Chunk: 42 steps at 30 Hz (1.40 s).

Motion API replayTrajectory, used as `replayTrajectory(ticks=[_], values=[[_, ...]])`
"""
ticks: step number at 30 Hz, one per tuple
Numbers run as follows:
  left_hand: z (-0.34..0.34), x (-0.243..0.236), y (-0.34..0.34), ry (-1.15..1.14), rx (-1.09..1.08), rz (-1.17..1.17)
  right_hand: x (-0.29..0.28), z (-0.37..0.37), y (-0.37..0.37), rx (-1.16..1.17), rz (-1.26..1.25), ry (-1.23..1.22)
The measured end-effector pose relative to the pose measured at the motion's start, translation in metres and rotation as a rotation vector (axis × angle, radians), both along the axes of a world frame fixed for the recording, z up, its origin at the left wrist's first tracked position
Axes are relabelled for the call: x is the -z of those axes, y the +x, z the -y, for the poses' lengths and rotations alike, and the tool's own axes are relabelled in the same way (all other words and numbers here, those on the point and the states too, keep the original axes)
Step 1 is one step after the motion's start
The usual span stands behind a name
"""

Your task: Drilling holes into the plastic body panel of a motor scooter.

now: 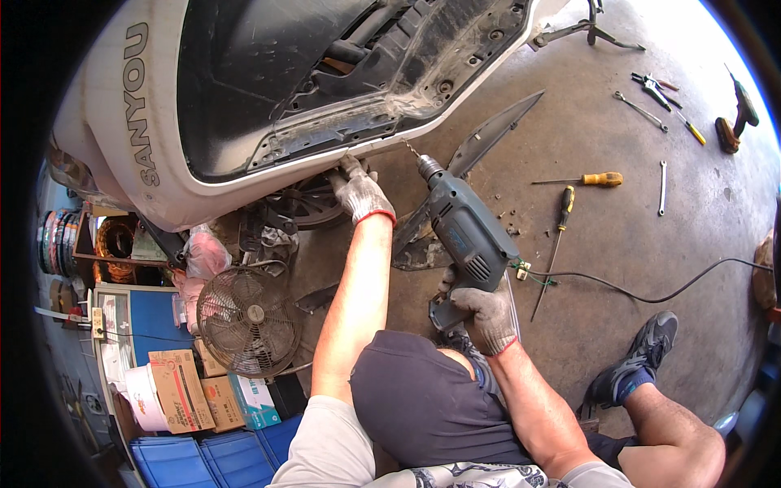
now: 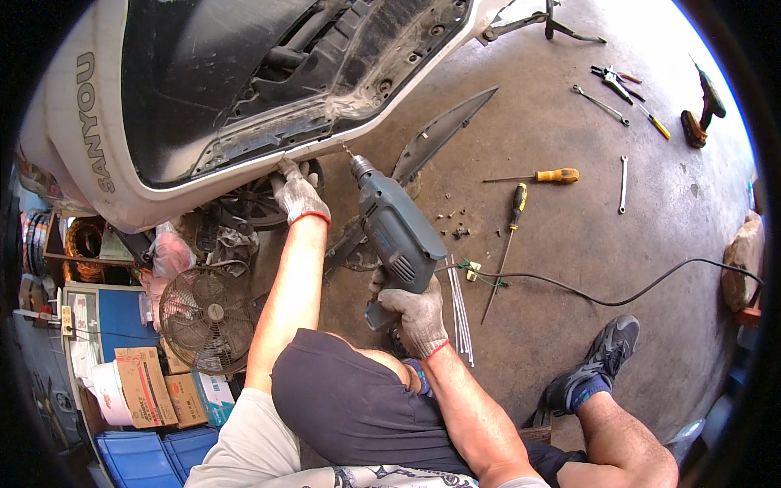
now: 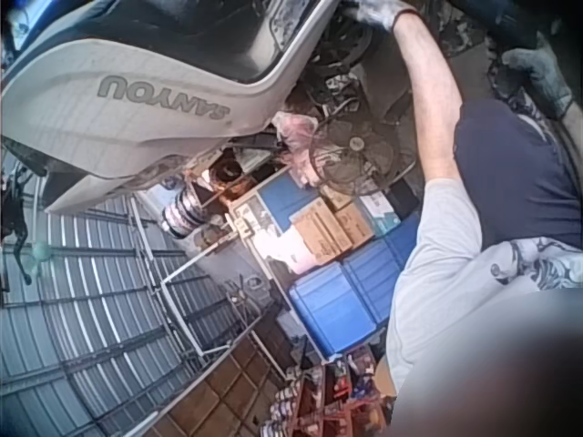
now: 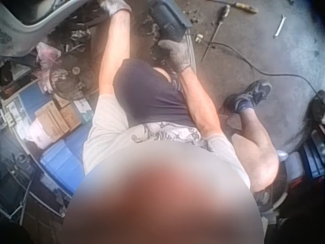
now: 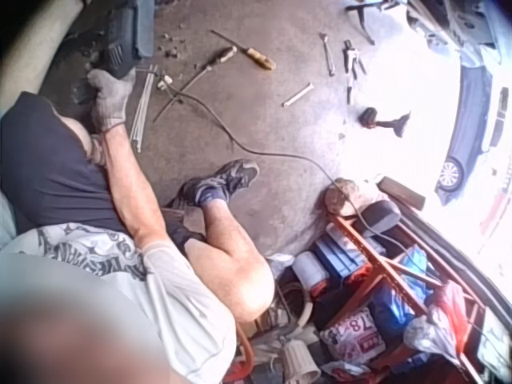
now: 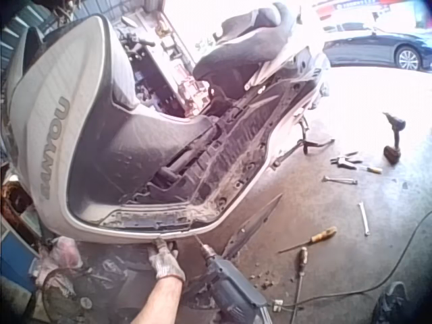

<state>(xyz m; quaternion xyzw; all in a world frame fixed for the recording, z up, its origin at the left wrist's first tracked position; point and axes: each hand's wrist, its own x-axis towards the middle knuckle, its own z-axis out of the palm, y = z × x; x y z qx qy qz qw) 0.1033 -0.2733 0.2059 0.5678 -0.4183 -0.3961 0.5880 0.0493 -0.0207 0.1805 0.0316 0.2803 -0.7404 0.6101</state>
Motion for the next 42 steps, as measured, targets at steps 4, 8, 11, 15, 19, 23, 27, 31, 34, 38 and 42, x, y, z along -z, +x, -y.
replayTrajectory(ticks=[4,8,11,15,19,23,27,31,34,38,42], values=[[0.001,0.001,0.001,0.004,-0.004,-0.004,0.001,0.000,0.001,0.003,0.000,0.001],[0.000,0.001,0.000,-0.004,0.002,-0.016,0.003,0.001,0.001,-0.001,-0.008,0.010],[0.004,0.002,0.005,0.010,0.025,-0.023,0.002,0.001,0.002,-0.005,-0.009,0.009],[0.004,0.004,0.004,0.013,0.034,-0.012,0.001,0.001,0.001,0.003,-0.004,0.022],[0.003,0.003,0.001,-0.016,0.001,-0.007,0.002,0.001,0.002,0.005,-0.009,0.017],[0.004,0.003,0.003,-0.015,0.006,-0.004,0.004,0.002,0.005,0.014,0.008,0.015],[0.005,0.005,0.003,-0.014,-0.001,0.003,0.007,0.003,0.008,0.020,0.010,0.026],[0.007,0.007,0.004,-0.016,0.001,-0.015,0.008,0.003,0.008,0.016,0.013,0.023],[0.006,0.007,0.004,-0.014,0.007,-0.020,0.003,0.003,0.007,0.024,-0.001,0.019],[0.007,0.005,0.005,-0.021,0.011,-0.028,0.004,0.004,0.010,0.028,-0.044,0.027],[0.003,0.005,0.003,-0.011,0.042,-0.039,0.007,0.005,0.012,0.046,-0.107,0.022]])
